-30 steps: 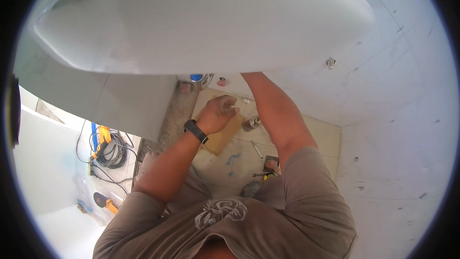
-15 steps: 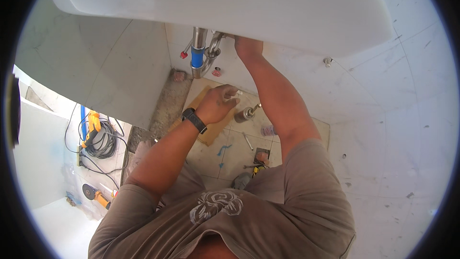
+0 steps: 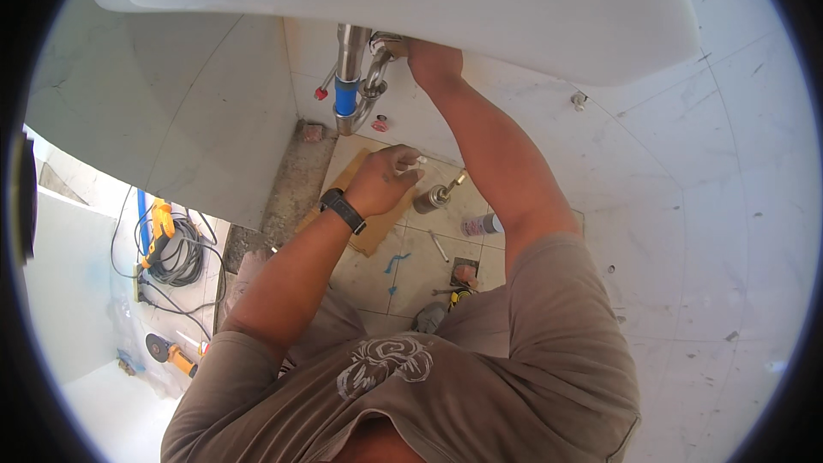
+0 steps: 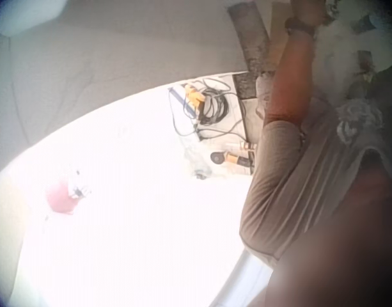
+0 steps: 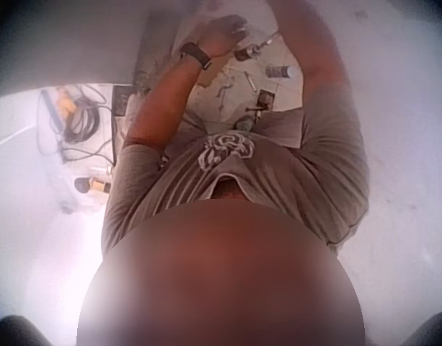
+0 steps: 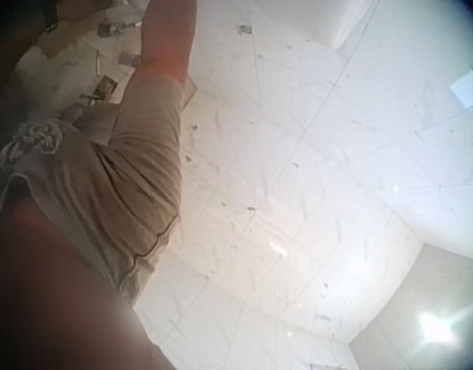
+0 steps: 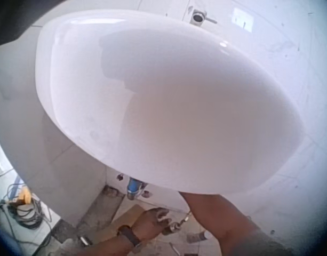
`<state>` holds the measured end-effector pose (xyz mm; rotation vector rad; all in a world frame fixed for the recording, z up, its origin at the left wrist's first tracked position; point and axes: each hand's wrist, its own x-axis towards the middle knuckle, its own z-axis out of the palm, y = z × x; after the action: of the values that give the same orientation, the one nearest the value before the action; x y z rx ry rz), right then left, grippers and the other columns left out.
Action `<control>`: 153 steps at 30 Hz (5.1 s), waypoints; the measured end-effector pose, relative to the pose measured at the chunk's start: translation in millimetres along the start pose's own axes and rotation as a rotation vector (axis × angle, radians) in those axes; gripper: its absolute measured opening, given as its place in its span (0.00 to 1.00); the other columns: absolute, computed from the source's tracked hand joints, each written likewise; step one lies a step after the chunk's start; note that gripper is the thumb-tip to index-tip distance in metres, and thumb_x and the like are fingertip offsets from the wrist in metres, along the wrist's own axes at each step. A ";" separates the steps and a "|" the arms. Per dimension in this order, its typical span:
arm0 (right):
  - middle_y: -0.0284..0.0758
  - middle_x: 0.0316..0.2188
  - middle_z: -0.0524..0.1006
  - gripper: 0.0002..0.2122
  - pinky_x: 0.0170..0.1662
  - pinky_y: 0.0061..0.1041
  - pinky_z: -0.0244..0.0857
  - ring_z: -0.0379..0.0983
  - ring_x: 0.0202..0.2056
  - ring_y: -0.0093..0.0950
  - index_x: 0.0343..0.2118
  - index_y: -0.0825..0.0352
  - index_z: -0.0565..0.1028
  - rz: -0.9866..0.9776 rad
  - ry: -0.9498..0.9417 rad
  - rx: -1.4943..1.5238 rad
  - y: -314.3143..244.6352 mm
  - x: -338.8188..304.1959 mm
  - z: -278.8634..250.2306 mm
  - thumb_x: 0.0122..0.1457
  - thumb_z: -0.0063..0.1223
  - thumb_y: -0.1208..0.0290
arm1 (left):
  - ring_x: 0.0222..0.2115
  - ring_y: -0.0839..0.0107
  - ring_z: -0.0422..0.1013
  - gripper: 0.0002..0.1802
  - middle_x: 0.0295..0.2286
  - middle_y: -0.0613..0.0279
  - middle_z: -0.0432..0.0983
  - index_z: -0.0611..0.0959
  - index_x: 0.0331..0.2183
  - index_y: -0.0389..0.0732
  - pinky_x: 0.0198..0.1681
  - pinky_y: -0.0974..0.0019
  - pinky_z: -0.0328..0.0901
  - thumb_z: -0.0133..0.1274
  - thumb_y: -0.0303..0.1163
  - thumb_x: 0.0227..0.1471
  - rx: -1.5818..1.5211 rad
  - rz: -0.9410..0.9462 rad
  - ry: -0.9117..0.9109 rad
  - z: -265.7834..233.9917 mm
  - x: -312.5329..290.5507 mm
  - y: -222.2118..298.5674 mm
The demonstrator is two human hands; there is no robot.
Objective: The person tightens plumbing connections under a wall-mounted urinal, then retrieves a cardboard piece and returns to apply sealant around the pipe joints. They wipe the area with the cardboard and continue adjusting the plumbing.
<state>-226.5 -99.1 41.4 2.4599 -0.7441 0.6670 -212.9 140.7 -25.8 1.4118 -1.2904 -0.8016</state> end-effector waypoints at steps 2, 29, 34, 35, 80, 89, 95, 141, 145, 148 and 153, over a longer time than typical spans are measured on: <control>0.32 0.31 0.77 0.05 0.44 0.40 0.62 0.74 0.39 0.35 0.28 0.58 0.80 0.005 0.025 0.030 1.9 3.6 3.5 0.54 0.52 0.72 | 0.44 0.55 0.78 0.23 0.42 0.44 0.81 0.80 0.47 0.32 0.48 0.59 0.71 0.62 0.36 0.53 -0.003 -0.011 0.002 0.2 -0.2 -0.4; 0.42 0.42 0.83 0.11 0.47 0.37 0.74 0.80 0.45 0.38 0.39 0.66 0.83 0.128 -0.357 0.083 -30.1 52.0 -53.5 0.60 0.50 0.70 | 0.45 0.49 0.75 0.20 0.43 0.44 0.79 0.81 0.45 0.34 0.49 0.55 0.69 0.61 0.33 0.50 -0.004 0.012 0.042 -2.6 -3.3 4.9; 0.43 0.40 0.83 0.11 0.47 0.37 0.74 0.81 0.44 0.39 0.38 0.66 0.83 0.007 -0.350 -0.068 -29.7 53.0 -49.2 0.60 0.49 0.70 | 0.41 0.52 0.77 0.21 0.41 0.45 0.80 0.81 0.45 0.33 0.47 0.57 0.71 0.62 0.34 0.51 0.020 0.054 0.068 -3.9 -4.0 5.7; 0.43 0.40 0.83 0.11 0.47 0.37 0.74 0.81 0.44 0.39 0.38 0.66 0.83 0.019 -0.335 -0.062 -29.9 52.9 -47.7 0.60 0.50 0.70 | 0.40 0.54 0.77 0.21 0.40 0.46 0.81 0.81 0.45 0.33 0.45 0.58 0.71 0.62 0.34 0.50 0.037 0.048 0.067 -3.8 -3.7 4.9; 0.44 0.36 0.83 0.11 0.42 0.41 0.74 0.81 0.40 0.43 0.44 0.64 0.77 0.370 -0.387 0.298 -16.7 12.2 -38.5 0.59 0.52 0.68 | 0.45 0.55 0.78 0.24 0.44 0.45 0.80 0.80 0.48 0.30 0.49 0.59 0.71 0.61 0.34 0.52 0.064 0.029 -0.028 -4.7 -3.0 10.5; 0.52 0.29 0.81 0.13 0.40 0.48 0.73 0.79 0.34 0.52 0.38 0.68 0.75 0.491 -0.158 0.405 -17.7 -30.2 -14.7 0.56 0.56 0.63 | 0.45 0.55 0.78 0.24 0.44 0.44 0.80 0.80 0.48 0.31 0.49 0.58 0.71 0.62 0.34 0.52 0.045 -0.011 -0.033 -3.3 -3.6 11.6; 0.55 0.29 0.80 0.13 0.38 0.48 0.71 0.78 0.34 0.55 0.35 0.69 0.75 0.644 -0.085 0.528 -22.6 -44.7 2.2 0.56 0.59 0.63 | 0.45 0.54 0.78 0.24 0.44 0.43 0.80 0.80 0.48 0.31 0.50 0.59 0.70 0.61 0.33 0.51 0.047 -0.001 -0.032 -4.2 -2.8 11.6; 0.35 0.38 0.75 0.18 0.42 0.38 0.61 0.70 0.37 0.38 0.39 0.62 0.72 0.126 0.319 0.479 -48.0 -155.4 -95.2 0.42 0.61 0.78 | 0.41 0.59 0.78 0.28 0.40 0.47 0.80 0.77 0.50 0.30 0.47 0.60 0.70 0.57 0.46 0.59 -0.362 0.023 0.131 4.5 -3.4 27.8; 0.34 0.39 0.75 0.21 0.41 0.38 0.60 0.70 0.38 0.39 0.40 0.61 0.73 0.160 0.326 0.535 -71.7 -170.5 -103.8 0.38 0.64 0.77 | 0.35 0.69 0.74 0.22 0.37 0.57 0.79 0.78 0.46 0.32 0.41 0.66 0.68 0.52 0.44 0.63 -0.538 -0.030 0.155 16.8 -8.1 16.4; 0.36 0.44 0.74 0.23 0.44 0.38 0.61 0.70 0.42 0.40 0.43 0.62 0.74 0.223 0.227 0.560 -80.2 -187.7 -103.5 0.38 0.65 0.76 | 0.32 0.74 0.72 0.18 0.33 0.62 0.78 0.80 0.42 0.34 0.37 0.68 0.67 0.50 0.41 0.64 -0.490 -0.157 0.189 23.7 -11.4 -4.8; 0.43 0.55 0.69 0.28 0.56 0.42 0.62 0.67 0.55 0.47 0.51 0.65 0.71 0.349 -0.023 0.668 -85.6 -227.1 -103.6 0.43 0.64 0.77 | 0.30 0.61 0.74 0.18 0.30 0.52 0.79 0.82 0.37 0.31 0.36 0.60 0.67 0.50 0.39 0.61 -0.418 -0.283 0.231 25.6 -17.6 -23.1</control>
<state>-372.9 106.9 -34.4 2.9538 -1.1175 1.1752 -233.8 149.5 -57.2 1.3106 -0.7040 -0.9978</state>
